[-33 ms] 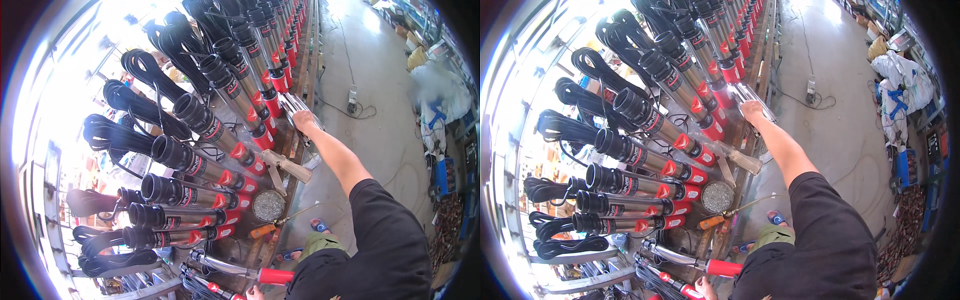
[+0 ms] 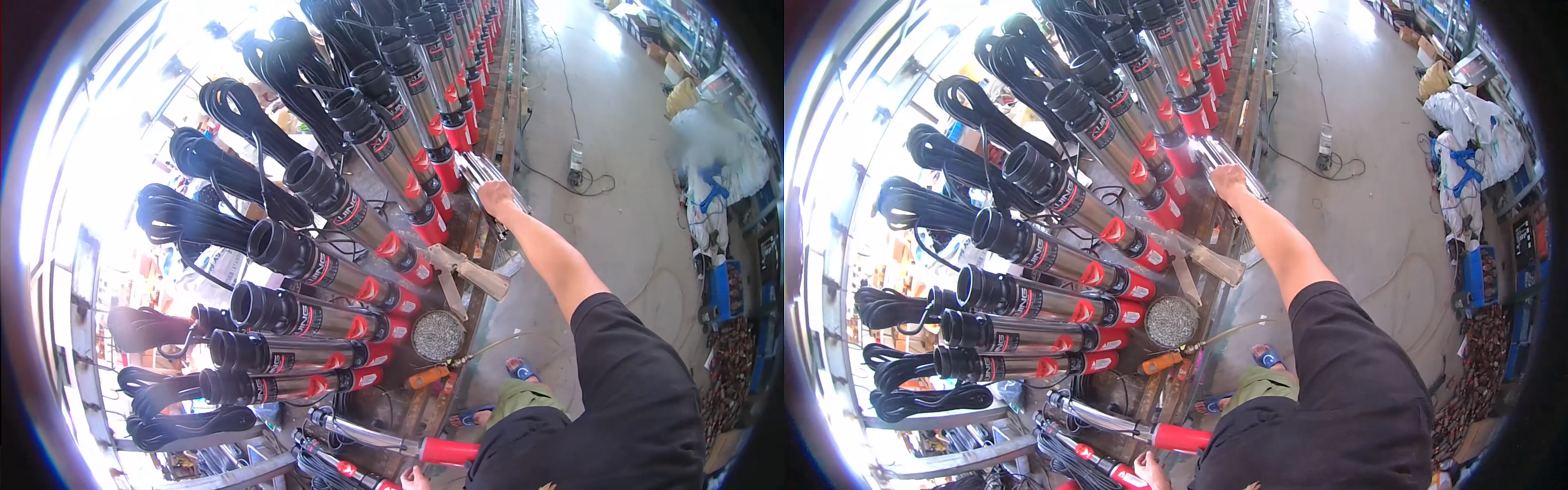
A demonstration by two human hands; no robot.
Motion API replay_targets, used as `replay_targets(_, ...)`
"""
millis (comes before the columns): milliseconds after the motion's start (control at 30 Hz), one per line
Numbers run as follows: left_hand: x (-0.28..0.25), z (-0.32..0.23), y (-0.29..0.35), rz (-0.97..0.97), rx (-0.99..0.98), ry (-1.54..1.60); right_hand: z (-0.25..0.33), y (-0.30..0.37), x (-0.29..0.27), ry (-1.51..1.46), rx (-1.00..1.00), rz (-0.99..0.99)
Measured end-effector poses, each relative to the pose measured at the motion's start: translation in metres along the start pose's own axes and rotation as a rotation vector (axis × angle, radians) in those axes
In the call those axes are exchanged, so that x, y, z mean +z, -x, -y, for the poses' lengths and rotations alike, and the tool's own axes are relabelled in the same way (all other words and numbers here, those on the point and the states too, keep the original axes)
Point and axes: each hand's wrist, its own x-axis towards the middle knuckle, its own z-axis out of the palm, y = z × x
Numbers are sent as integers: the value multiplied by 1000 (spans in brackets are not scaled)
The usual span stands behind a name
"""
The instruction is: The person assembles pump units by attaching components and using a pneumatic tool to secure fasteners while working at a warehouse bench.
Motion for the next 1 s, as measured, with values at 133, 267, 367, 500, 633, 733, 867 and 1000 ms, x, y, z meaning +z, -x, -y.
replay_targets(133,4,-20,4,-12,49,18,3,1,7,78,-3,-77)
replay_targets(267,5,-51,2,-137,172,-218,-12,-12,2,65,19,-191)
replay_targets(367,-10,-104,25,-310,238,-306,22,17,-59,-164,-26,-82)
replay_targets(500,7,-178,38,-180,523,-23,15,103,-151,-570,185,147)
replay_targets(633,31,-306,71,211,976,-56,23,236,-171,-999,112,279)
replay_targets(733,60,-354,88,388,1208,-138,60,312,-188,-1277,30,670)
replay_targets(867,63,-345,78,355,1293,14,108,340,-231,-1428,79,1099)
replay_targets(1000,21,-341,72,339,786,145,140,339,-218,-1695,-159,1094)
